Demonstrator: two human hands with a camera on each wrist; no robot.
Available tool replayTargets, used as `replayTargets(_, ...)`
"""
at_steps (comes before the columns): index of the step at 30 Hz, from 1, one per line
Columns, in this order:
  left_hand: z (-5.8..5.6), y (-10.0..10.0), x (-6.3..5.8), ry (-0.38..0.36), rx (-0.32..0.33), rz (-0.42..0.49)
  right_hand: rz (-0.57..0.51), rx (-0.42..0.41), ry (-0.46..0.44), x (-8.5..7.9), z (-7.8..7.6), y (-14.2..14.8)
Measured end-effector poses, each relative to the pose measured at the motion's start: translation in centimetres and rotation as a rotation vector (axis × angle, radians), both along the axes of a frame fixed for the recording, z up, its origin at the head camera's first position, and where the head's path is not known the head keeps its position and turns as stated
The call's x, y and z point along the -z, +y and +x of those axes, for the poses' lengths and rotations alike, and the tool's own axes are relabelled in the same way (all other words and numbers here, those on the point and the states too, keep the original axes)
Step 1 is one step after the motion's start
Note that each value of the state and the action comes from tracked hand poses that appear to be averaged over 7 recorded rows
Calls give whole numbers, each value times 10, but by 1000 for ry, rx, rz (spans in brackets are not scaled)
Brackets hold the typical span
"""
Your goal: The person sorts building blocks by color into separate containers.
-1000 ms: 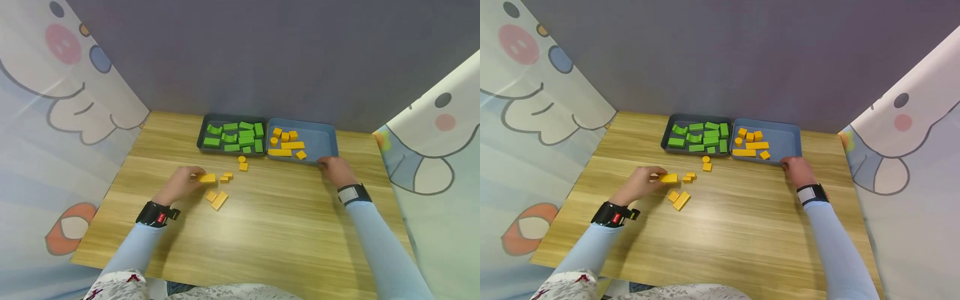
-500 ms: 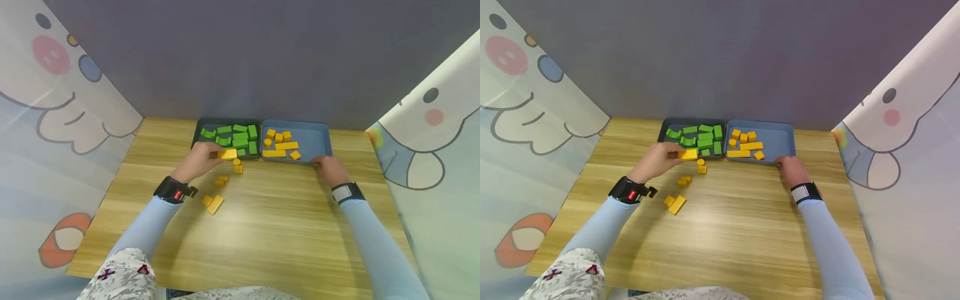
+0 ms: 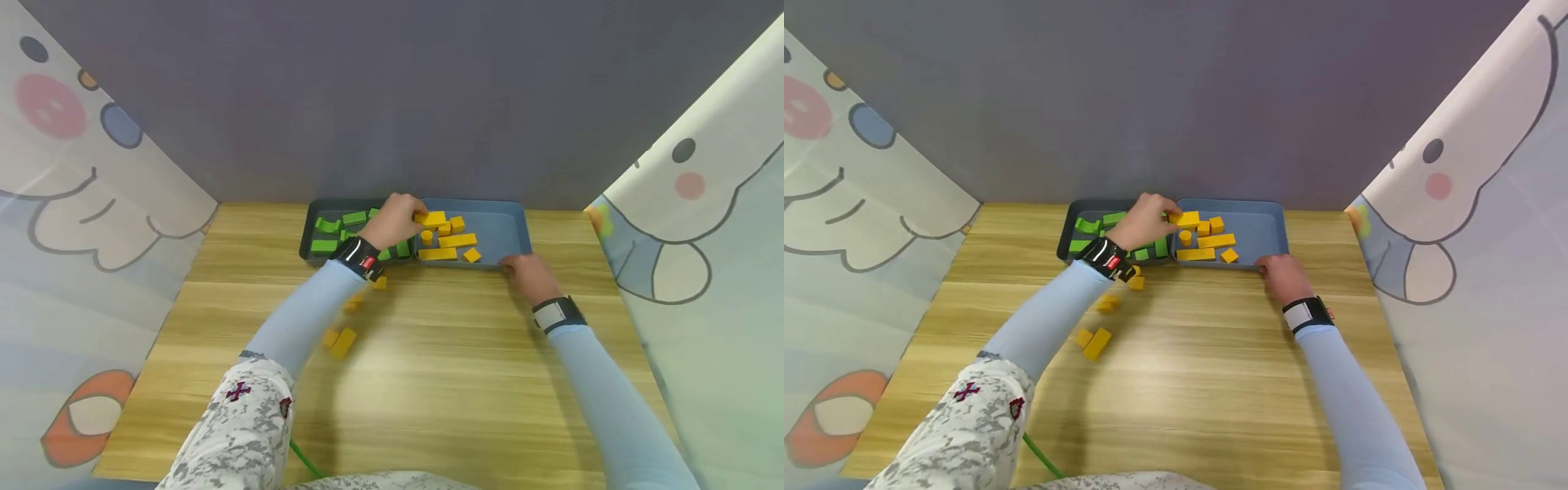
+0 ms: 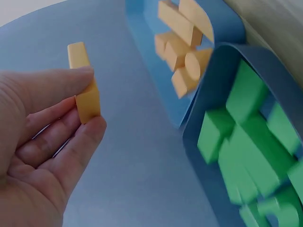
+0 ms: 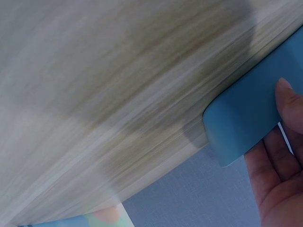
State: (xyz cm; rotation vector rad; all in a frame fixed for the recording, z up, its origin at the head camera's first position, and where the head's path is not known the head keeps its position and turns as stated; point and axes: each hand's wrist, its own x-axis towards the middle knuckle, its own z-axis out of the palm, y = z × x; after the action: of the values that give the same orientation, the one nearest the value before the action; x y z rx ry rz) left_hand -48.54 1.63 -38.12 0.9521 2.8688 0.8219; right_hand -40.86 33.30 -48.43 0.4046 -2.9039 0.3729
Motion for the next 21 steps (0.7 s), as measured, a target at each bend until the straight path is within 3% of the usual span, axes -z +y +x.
replayTargets(6,-19,55,27,-58,36,-14,-15,-8,5,2,3,-3)
replayTargets(10,-25,90,41,-48,56,-57,-19,-10,8,4,6,-3)
replayTargets(16,-18,123,60,-20,66,-86,-19,-19,-20,7,7,-8)
replayTargets(21,-11,135,72,29,119,-142,-25,-20,-23,8,7,-12)
